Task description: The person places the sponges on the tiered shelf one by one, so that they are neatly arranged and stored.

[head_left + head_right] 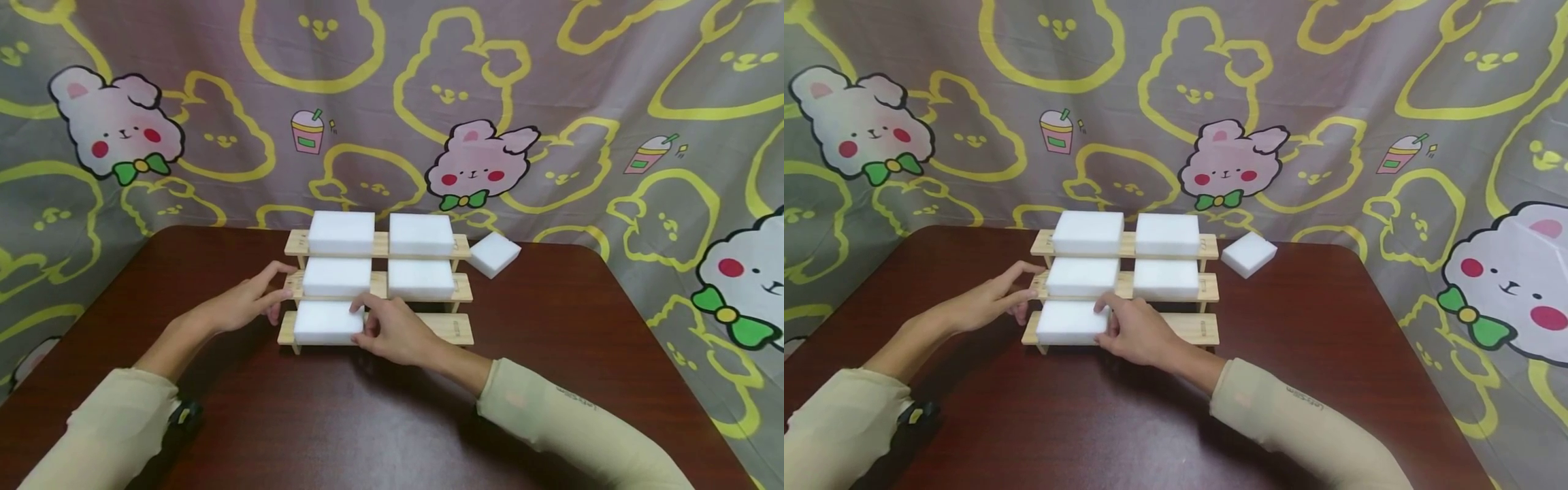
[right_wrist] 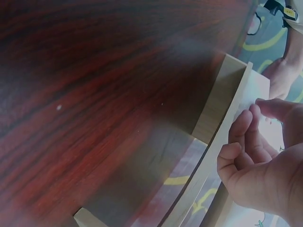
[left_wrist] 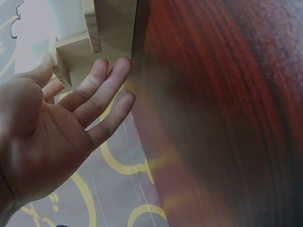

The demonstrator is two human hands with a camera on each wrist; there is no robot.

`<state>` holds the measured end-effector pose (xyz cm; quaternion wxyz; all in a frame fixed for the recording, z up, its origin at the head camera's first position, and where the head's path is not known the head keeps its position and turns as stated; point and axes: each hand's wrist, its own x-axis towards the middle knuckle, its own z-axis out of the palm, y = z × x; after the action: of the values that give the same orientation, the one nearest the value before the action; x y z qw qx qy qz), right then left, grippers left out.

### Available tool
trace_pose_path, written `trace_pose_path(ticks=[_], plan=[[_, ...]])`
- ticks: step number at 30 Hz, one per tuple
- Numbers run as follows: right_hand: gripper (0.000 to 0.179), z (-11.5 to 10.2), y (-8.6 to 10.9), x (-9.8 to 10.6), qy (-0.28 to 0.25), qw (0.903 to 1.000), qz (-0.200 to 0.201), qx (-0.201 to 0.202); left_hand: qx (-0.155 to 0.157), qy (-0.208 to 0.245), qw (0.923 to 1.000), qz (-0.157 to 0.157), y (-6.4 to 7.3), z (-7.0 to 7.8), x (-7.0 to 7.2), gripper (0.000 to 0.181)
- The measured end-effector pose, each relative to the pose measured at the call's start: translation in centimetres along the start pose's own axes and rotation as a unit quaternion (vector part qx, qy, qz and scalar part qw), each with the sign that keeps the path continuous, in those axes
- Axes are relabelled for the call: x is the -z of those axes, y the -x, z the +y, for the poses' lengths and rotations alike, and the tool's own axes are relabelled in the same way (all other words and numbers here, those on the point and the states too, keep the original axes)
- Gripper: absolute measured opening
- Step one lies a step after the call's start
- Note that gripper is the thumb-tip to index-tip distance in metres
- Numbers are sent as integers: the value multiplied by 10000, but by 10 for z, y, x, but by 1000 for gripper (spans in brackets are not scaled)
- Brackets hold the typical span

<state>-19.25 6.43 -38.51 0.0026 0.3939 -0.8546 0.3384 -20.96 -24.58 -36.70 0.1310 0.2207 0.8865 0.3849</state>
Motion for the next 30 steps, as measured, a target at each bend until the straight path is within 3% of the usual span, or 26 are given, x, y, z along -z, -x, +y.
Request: trace_pose_path(ticks=[16, 30], plan=[[30, -2, 0, 0, -47, 9998, 61, 172, 2, 29, 10000, -17, 1, 2, 0, 48], [30, -3, 0, -1, 44, 10000, 52, 56, -54, -20, 10000, 20, 1, 1, 0, 48]])
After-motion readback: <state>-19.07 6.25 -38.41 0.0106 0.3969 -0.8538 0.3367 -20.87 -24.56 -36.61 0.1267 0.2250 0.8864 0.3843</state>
